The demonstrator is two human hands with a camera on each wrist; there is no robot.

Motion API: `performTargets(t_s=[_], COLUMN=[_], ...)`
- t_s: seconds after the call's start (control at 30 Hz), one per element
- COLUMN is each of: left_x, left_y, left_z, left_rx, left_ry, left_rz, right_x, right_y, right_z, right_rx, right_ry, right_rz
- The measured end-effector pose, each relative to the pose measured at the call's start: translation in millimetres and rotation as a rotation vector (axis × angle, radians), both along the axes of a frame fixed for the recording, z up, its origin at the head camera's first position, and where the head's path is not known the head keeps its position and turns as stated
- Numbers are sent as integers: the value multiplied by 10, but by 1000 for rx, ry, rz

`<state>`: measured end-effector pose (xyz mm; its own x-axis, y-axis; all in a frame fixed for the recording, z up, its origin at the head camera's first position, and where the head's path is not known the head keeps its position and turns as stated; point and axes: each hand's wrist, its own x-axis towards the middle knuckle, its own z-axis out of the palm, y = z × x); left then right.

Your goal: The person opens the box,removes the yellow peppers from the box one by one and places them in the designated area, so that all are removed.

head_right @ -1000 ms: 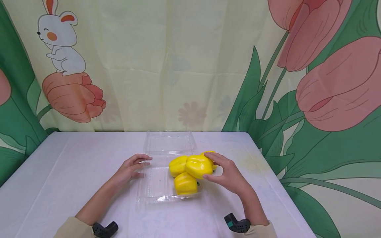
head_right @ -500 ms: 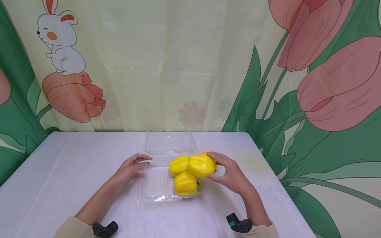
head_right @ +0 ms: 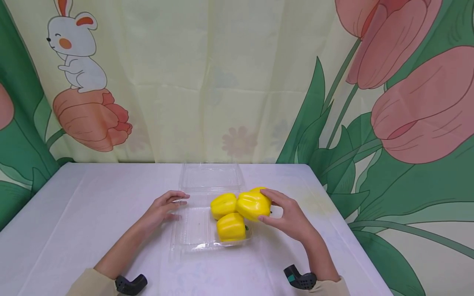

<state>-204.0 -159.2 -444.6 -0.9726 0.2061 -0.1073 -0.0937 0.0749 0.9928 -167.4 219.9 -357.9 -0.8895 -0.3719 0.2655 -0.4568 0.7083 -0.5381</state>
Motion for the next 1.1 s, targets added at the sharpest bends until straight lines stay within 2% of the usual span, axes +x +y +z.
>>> performTargets(t_s=[0.7, 1.1], left_x=[-14, -7], left_y=[-4, 1], left_z=[-9, -14], left_rx=[2, 15], left_ry=[-9, -11], left_rz=[-7, -9], right_x=[-12, -12], right_y=[67, 137], right_z=[-30, -31], right_rx=[14, 36], right_ry=[29, 4], right_rz=[-30, -43])
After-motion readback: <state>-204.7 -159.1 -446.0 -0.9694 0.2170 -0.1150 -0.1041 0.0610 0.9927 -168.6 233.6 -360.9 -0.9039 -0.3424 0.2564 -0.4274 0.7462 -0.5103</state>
